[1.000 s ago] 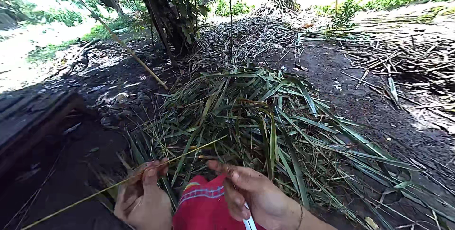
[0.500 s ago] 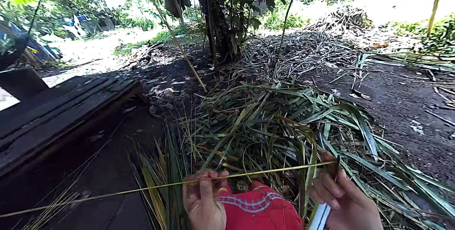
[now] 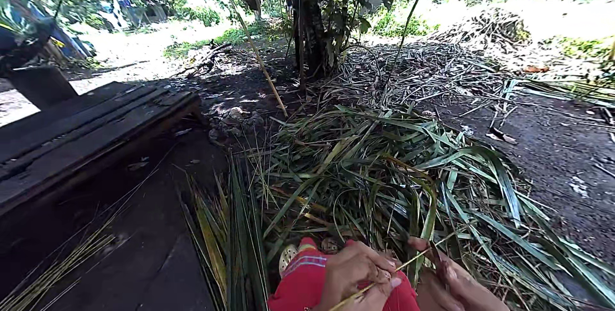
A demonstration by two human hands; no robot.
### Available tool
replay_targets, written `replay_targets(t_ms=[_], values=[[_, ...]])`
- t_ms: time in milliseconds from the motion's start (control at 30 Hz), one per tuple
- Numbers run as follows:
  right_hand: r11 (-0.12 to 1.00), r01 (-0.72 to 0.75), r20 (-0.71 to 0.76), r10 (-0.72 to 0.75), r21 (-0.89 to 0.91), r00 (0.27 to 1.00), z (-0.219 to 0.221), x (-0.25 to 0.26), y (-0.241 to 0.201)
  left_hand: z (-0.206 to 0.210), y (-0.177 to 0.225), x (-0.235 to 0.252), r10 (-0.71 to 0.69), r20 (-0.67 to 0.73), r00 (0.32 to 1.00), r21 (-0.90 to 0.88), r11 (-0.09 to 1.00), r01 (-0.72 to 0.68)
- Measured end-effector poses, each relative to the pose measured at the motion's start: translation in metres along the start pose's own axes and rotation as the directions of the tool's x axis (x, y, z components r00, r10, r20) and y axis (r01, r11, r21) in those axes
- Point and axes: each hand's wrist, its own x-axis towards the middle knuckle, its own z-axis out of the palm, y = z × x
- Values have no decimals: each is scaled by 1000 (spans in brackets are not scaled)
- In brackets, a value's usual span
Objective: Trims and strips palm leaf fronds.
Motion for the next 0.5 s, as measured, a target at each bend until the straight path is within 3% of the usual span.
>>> replay_targets(t_ms=[100,200,333,367,400,467,500], values=[[999,-6,-27,5,-43,1000,-8,5,-8,-3,3,-4,101,2,995,59,993,-101],[983,107,-195,-135,-150,971,-20,16,-29,-10,11,-11,150,-1,989,136,979,-148],[958,220,-555,-287,-187,781,-50,27,-69,-25,18,-13,160,17,987,142,977,-161],[959,213,-559,-281,-186,780,-50,26,-73,-28,17,-12,162,19,987,154,974,-163],[966,184,-491,-252,-183,834,-45,28,-73,-30,12,-9,180,22,983,176,968,-181],[986,41,-231,-79,-163,970,-23,23,-59,-31,4,-14,228,38,973,207,951,-231],[987,-53,-90,40,-154,995,-9,22,-49,-32,2,-17,246,60,968,223,941,-253]])
